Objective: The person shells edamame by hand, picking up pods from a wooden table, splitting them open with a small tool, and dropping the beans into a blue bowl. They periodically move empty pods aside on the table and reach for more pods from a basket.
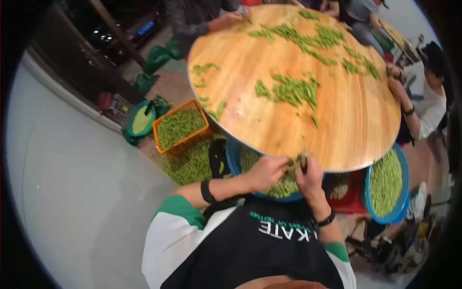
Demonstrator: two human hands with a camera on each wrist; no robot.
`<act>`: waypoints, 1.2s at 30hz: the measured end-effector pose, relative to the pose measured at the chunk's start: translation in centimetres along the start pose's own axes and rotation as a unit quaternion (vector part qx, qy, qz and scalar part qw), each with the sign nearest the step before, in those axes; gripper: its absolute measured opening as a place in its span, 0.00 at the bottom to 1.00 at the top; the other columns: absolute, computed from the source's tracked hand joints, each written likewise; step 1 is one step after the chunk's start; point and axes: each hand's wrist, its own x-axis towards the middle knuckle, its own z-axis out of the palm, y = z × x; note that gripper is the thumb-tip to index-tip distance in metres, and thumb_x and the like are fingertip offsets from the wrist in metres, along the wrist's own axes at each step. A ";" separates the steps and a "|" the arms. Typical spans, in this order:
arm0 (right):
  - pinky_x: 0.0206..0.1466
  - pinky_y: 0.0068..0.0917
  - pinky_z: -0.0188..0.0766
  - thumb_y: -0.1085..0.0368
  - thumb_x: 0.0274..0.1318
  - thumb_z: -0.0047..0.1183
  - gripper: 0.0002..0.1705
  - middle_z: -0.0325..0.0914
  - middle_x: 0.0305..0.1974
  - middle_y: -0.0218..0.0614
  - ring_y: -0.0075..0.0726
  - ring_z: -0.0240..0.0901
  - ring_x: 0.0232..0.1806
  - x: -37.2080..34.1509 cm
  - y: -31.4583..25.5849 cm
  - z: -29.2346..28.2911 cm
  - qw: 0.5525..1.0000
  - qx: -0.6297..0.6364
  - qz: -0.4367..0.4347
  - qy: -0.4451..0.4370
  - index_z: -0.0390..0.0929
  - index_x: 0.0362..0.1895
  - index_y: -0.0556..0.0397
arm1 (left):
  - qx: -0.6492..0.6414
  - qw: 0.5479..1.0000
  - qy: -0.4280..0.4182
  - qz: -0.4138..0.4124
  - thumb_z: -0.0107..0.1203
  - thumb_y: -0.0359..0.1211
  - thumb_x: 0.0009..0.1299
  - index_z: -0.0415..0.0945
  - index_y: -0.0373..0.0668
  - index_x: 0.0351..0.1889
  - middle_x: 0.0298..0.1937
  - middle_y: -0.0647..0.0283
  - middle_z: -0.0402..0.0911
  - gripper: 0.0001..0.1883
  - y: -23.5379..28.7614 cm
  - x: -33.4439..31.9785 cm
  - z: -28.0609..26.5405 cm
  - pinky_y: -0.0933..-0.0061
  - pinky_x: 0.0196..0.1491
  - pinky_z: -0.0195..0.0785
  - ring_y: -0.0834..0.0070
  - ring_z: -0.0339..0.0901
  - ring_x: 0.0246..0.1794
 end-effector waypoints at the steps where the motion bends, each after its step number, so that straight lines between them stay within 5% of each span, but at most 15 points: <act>1: 0.32 0.45 0.67 0.74 0.44 0.53 0.15 0.69 0.29 0.51 0.60 0.69 0.31 -0.1 0.1 0.0 1.000 0.007 0.001 0.000 0.70 0.39 0.56 | 0.029 1.000 0.005 0.003 0.51 0.29 0.65 0.71 0.36 0.35 0.22 0.50 0.71 0.05 -0.2 -0.5 -0.1 0.61 0.27 0.64 0.52 0.73 0.25; 10: 0.28 0.38 0.69 0.75 0.47 0.53 0.12 0.72 0.25 0.48 0.56 0.73 0.26 0.0 -1.2 0.5 0.993 0.095 0.073 0.024 0.71 0.39 0.57 | 0.042 0.998 0.025 0.048 0.57 0.29 0.60 0.69 0.35 0.34 0.31 0.50 0.73 0.10 1.1 -0.7 -0.6 0.60 0.31 0.65 0.52 0.74 0.31; 16: 0.27 0.40 0.68 0.75 0.46 0.54 0.12 0.71 0.24 0.48 0.57 0.73 0.26 -0.2 -1.3 0.3 0.997 0.070 0.026 -0.011 0.70 0.38 0.57 | 0.027 0.998 0.023 0.051 0.56 0.26 0.59 0.73 0.35 0.37 0.30 0.51 0.73 0.09 0.7 -1.2 -2.6 0.63 0.31 0.66 0.54 0.74 0.29; 19: 0.29 0.39 0.69 0.74 0.46 0.56 0.13 0.72 0.27 0.47 0.56 0.73 0.29 0.3 -1.1 -0.1 0.995 0.096 -0.009 -0.037 0.70 0.38 0.57 | 0.189 0.980 0.039 0.054 0.54 0.29 0.58 0.72 0.38 0.30 0.27 0.51 0.73 0.05 0.5 -1.2 -6.8 0.59 0.30 0.68 0.53 0.75 0.27; 21: 0.32 0.37 0.70 0.72 0.47 0.59 0.14 0.72 0.30 0.46 0.55 0.73 0.32 0.5 -1.3 -0.8 0.991 0.092 -0.050 -0.080 0.71 0.39 0.58 | 0.409 0.909 -0.071 -0.047 0.51 0.29 0.58 0.76 0.40 0.27 0.26 0.53 0.76 0.04 -0.4 -1.2 -9.8 0.56 0.32 0.72 0.53 0.77 0.29; 24: 0.34 0.35 0.70 0.69 0.47 0.61 0.18 0.72 0.32 0.45 0.54 0.71 0.34 1.1 -1.5 -0.7 0.980 0.156 -0.096 -0.084 0.72 0.43 0.59 | 0.448 0.893 -0.042 -0.027 0.52 0.30 0.61 0.75 0.37 0.26 0.34 0.48 0.74 0.06 -0.5 1.1 -11.4 0.56 0.37 0.71 0.52 0.76 0.33; 28: 0.33 0.33 0.69 0.71 0.49 0.59 0.19 0.72 0.32 0.44 0.49 0.71 0.32 0.9 -0.2 -0.8 0.985 0.147 -0.024 -0.086 0.72 0.47 0.60 | 0.277 0.958 -0.035 0.061 0.52 0.32 0.64 0.74 0.36 0.30 0.32 0.48 0.76 0.08 -1.3 8.3 -9.7 0.55 0.40 0.69 0.50 0.75 0.35; 31: 0.31 0.23 0.69 0.72 0.57 0.48 0.17 0.76 0.32 0.36 0.24 0.69 0.26 1.6 0.2 -0.9 0.920 0.337 0.191 -0.050 0.71 0.51 0.63 | 0.285 0.952 -0.030 0.105 0.53 0.32 0.63 0.76 0.37 0.34 0.34 0.49 0.77 0.08 -3.6 15.5 -7.0 0.56 0.42 0.69 0.51 0.75 0.38; 32: 0.31 0.23 0.69 0.72 0.57 0.48 0.17 0.76 0.32 0.36 0.24 0.69 0.26 1.7 0.3 -0.9 0.922 0.332 0.193 -0.048 0.71 0.51 0.63 | 0.294 0.947 -0.020 0.130 0.53 0.31 0.62 0.77 0.37 0.36 0.36 0.49 0.77 0.08 -5.1 17.8 -6.0 0.57 0.42 0.69 0.51 0.75 0.38; 36: 0.31 0.20 0.69 0.70 0.60 0.40 0.18 0.77 0.34 0.34 0.21 0.68 0.25 2.1 0.4 -1.5 0.903 0.352 0.234 -0.078 0.69 0.53 0.63 | 0.358 0.929 -0.082 0.048 0.51 0.28 0.59 0.77 0.36 0.35 0.36 0.47 0.77 0.08 -7.2 23.3 -3.3 0.55 0.45 0.68 0.49 0.75 0.41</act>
